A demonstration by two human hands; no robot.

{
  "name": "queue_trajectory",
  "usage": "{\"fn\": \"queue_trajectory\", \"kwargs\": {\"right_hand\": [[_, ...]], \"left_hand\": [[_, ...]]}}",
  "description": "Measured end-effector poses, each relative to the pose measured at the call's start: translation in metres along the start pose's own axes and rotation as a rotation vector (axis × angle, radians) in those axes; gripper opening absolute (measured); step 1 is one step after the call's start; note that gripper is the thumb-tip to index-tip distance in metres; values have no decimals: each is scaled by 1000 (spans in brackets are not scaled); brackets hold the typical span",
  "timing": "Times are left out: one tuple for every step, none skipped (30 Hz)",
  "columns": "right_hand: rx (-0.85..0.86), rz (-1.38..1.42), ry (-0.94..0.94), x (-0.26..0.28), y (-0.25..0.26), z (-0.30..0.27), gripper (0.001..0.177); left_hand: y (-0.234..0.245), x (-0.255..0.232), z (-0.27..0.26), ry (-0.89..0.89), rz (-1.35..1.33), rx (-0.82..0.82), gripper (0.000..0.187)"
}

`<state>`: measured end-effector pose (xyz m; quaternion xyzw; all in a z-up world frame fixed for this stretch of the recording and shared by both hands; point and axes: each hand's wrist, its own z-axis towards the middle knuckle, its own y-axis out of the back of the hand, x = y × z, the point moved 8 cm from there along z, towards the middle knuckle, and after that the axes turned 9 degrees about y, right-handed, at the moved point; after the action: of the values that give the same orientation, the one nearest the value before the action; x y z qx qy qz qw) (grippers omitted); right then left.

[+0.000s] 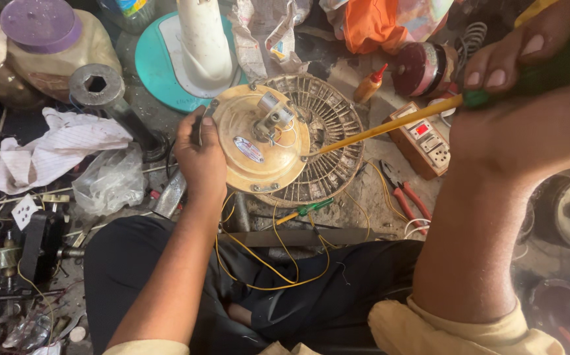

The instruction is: The person repairs a ceiling fan by using a screwdriver to tighten components on the motor housing, wiping the housing with a cloth, and marking the motor with a pen.

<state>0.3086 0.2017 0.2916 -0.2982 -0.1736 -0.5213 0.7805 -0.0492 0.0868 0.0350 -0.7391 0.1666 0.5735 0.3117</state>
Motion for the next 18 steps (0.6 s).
{"fn": "queue_trajectory", "kwargs": {"right_hand": [[2, 1, 1, 2, 0, 0, 51], [4, -4, 2, 2, -1, 0, 50], [7, -9, 4, 3, -1, -1, 50], [9, -11, 4, 4, -2, -1, 50], [14, -13, 3, 5, -3, -2, 50], [18, -15, 7, 6, -4, -3, 50], [17, -19, 6, 7, -4, -3, 50], [19, -21, 3, 7, -5, -4, 50], [19, -20, 5, 8, -5, -4, 50], [20, -25, 5, 9, -5, -5, 50], [18, -23, 5, 9, -5, -4, 50], [22, -30, 6, 9, -6, -5, 49], [20, -29, 6, 9, -6, -6, 49], [20, -37, 8, 10, -6, -7, 49], [21, -40, 5, 10, -6, -7, 49], [21, -40, -1, 10, -5, -7, 49], [25, -36, -13, 9, -5, -7, 49], [32, -26, -33, 9, -4, -5, 49]], "left_hand": [[0, -1, -1, -10, 4, 2, 25], [0, -2, -1, -20, 9, 5, 25], [-1, -2, -1, -20, 8, 5, 25], [0, -2, -1, -17, 14, -1, 25], [1, -2, -1, -15, 22, -9, 25], [1, -2, -1, -15, 22, -11, 25], [0, -2, -1, -14, 17, -2, 25], [0, -2, -1, -13, 11, 6, 25], [0, -1, -1, -13, 11, 7, 25], [0, 0, 0, 0, -6, 4, 25], [0, 1, 0, 13, -23, 1, 25], [0, 1, 0, 12, -23, 2, 25], [1, 1, -1, -5, -7, -2, 24], [1, 0, -1, -23, 10, -6, 24], [1, 0, -1, -23, 8, -5, 24], [0, 1, 0, -13, -3, -6, 24], [1, 2, 0, -2, -13, -9, 25], [1, 2, 1, -2, -14, -10, 25]]}}
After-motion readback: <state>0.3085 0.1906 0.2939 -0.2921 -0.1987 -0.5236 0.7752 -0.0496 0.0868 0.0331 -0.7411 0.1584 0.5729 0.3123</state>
